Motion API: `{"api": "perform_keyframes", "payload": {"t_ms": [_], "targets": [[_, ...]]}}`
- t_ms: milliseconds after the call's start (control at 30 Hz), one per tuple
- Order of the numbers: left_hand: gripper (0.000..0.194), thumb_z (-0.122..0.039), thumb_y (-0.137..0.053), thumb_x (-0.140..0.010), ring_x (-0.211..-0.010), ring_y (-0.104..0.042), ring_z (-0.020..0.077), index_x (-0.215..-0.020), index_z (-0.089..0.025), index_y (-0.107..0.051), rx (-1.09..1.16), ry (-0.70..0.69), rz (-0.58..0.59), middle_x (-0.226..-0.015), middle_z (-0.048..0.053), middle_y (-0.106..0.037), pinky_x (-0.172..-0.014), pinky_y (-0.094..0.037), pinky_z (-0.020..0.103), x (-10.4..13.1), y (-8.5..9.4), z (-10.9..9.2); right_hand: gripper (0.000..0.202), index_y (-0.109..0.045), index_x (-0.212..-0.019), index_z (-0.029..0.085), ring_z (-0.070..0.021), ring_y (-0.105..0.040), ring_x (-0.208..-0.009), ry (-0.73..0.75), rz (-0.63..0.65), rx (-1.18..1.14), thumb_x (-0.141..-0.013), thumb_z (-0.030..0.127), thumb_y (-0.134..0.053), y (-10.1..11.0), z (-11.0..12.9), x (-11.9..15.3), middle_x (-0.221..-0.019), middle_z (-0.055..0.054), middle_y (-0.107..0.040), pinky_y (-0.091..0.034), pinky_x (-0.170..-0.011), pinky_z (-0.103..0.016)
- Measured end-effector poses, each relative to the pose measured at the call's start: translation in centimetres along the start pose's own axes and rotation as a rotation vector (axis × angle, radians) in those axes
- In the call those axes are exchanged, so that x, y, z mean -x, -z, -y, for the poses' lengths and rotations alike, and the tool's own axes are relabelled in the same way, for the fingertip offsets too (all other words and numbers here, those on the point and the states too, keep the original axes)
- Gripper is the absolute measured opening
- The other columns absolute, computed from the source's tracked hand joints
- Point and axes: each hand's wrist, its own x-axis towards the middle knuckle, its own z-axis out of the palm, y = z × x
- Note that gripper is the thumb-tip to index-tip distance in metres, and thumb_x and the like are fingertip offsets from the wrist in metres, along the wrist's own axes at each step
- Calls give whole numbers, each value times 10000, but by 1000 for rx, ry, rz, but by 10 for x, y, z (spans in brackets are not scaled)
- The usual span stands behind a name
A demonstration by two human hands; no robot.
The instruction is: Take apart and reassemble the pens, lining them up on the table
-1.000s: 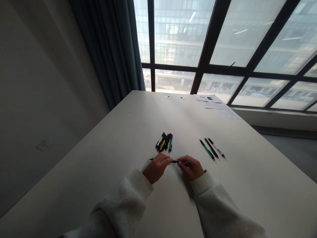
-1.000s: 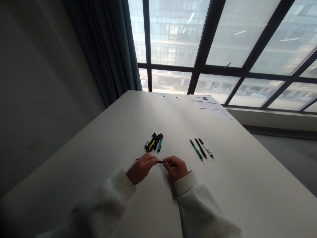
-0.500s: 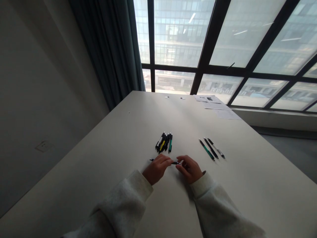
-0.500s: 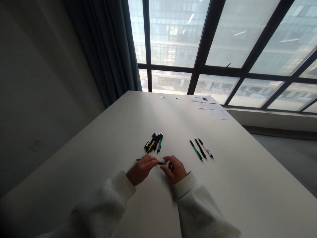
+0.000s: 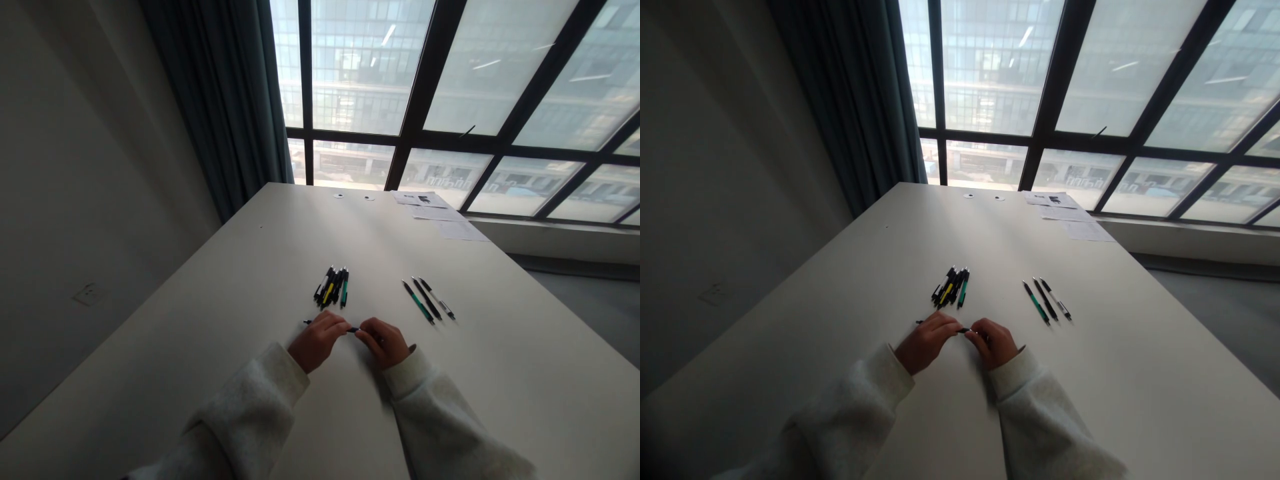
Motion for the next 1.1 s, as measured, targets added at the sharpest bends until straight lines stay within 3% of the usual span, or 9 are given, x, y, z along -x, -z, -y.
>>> {"api": "perform_keyframes", "payload": {"t_ms": [100,233,300,467,633,700,933,1100], "targets": [[207,-129,-452,-946,-879,-583,168,-1038,-156,-636,4,-8,10,-913,76,-653,-801,-524,317,0,0,0,483,-618,-629,201,-136,-573,-482,-30,58,5,-970,422,-356,0,-1,0,-497,-7,-603,-431,-544,-254],[202,-131,-453,-945,-887,-583,168,-1034,-150,-634,-4,7,2,-918,78,-650,-813,-521,321,0,0,0,280,-637,-837,193,-132,-546,-485,-42,29,-24,-875,454,-543,1,2,1,-578,3,-621,-411,-498,-241],[198,-122,-456,-943,-890,-581,167,-1032,-147,-630,-3,3,4,-920,78,-650,-816,-518,320,0,0,0,245,-613,-838,194,-126,-522,-480,-23,21,-16,-844,438,-592,1,3,1,-586,9,-611,-401,-483,-236],[202,-131,-454,-946,-869,-584,165,-1032,-161,-633,-7,-20,-1,-905,72,-658,-797,-521,319,-1,0,-1,446,-596,-641,200,-128,-554,-468,-35,106,-7,-967,406,-371,1,2,0,-500,-3,-600,-423,-527,-248],[210,-141,-443,-951,-889,-591,173,-1035,-159,-635,0,9,4,-919,81,-654,-807,-528,332,-1,1,-1,231,-607,-872,202,-132,-529,-510,1,57,-14,-885,422,-538,3,6,1,-610,1,-613,-411,-510,-246],[213,-147,-440,-953,-894,-592,172,-1038,-161,-635,1,8,7,-921,80,-655,-812,-528,333,-1,0,-1,214,-591,-827,208,-129,-516,-502,11,49,2,-883,410,-545,3,7,1,-601,4,-603,-405,-501,-242],[180,-120,-486,-933,-862,-589,165,-990,-158,-652,-10,-45,-39,-889,71,-669,-795,-522,325,-1,-1,-2,487,-577,-601,215,-120,-529,-389,-47,130,24,-973,444,-362,0,2,0,-411,26,-545,-418,-495,-237],[175,-135,-493,-933,-859,-593,160,-980,-164,-659,-27,-45,-62,-882,69,-671,-784,-521,317,-1,0,-2,414,-588,-699,214,-133,-576,-487,-35,132,-23,-968,439,-370,1,2,0,-533,5,-621,-437,-550,-244]]}}
